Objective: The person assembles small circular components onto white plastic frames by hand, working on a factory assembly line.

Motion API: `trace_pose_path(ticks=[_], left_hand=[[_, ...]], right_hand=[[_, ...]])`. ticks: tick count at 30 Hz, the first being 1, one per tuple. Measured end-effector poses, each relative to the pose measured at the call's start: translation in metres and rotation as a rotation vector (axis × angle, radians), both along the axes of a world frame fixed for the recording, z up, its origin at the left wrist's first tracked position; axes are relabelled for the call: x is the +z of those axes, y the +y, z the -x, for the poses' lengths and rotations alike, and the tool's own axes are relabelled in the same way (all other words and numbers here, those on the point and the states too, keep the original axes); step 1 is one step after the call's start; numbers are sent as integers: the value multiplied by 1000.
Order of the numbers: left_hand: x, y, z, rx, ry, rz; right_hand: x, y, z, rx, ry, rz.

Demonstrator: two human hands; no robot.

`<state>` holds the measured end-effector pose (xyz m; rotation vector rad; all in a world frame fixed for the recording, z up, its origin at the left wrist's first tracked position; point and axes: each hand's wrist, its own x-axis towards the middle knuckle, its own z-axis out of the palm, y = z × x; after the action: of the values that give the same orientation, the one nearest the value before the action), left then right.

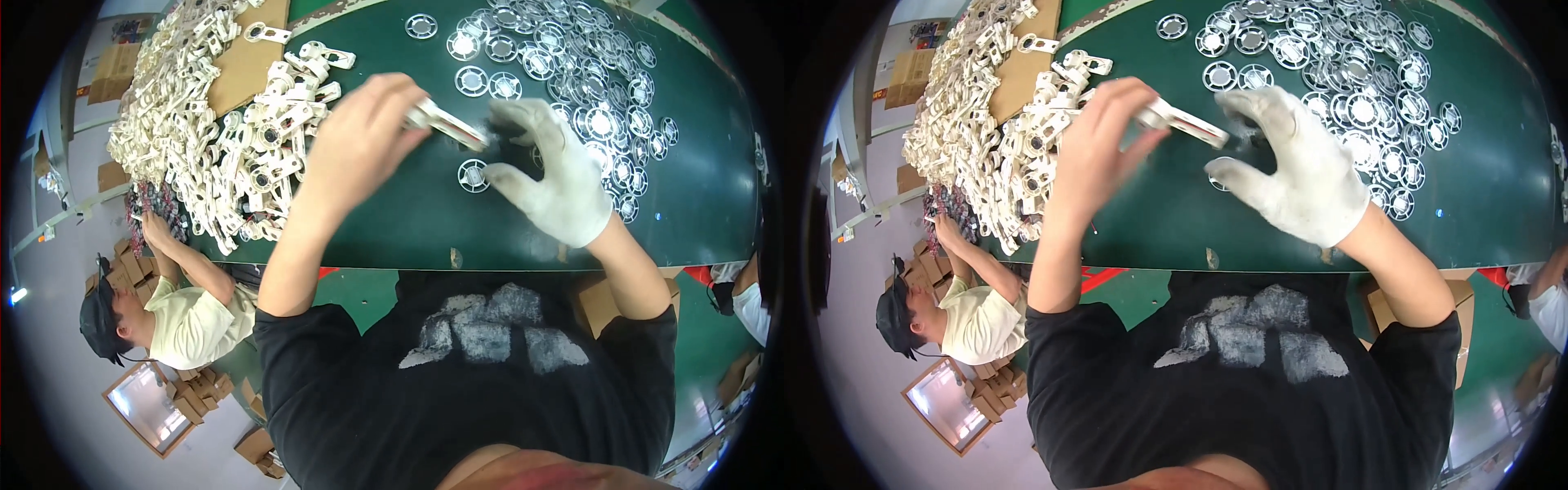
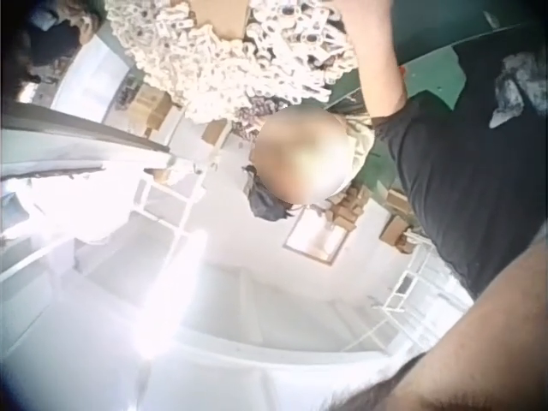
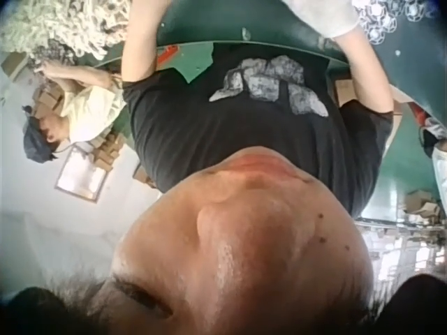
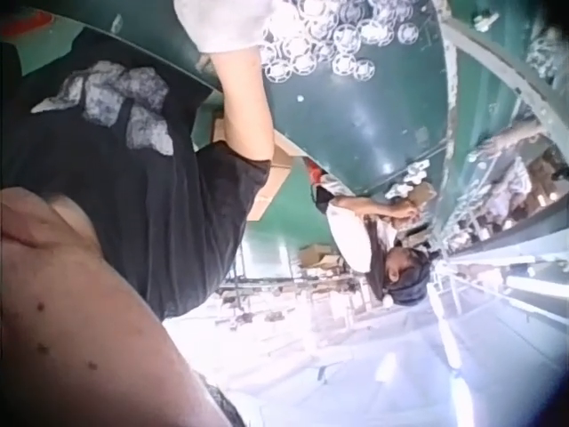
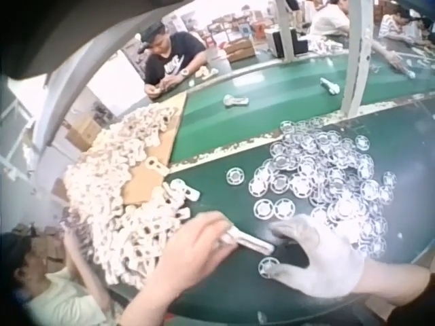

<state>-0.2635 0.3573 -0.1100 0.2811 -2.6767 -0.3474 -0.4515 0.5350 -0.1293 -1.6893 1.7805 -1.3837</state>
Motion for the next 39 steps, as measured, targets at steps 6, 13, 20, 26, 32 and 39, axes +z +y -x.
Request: trace_pose_path(ticks=[6, 13, 20, 26, 32, 39], left_hand=[[-29, 36, 16, -279, 398, -1], [-38, 67, -2, 54, -68, -206], [-43, 67, 1, -40, -227, -117], [-50, 60, 4, 21, 206, -611], [-49, 43, 15, -63, 332, -455], [-48, 41, 18, -120, 365, -537]], right_hand=[[13, 0, 13, 344, -288, -534], [13, -3, 25, -141, 92, -397], [-5, 2, 24, -152, 325, -317], [1, 1, 20, -114, 317, -351], [14, 3, 12, -41, 281, -443], [6, 4, 12, 8, 290, -251]])
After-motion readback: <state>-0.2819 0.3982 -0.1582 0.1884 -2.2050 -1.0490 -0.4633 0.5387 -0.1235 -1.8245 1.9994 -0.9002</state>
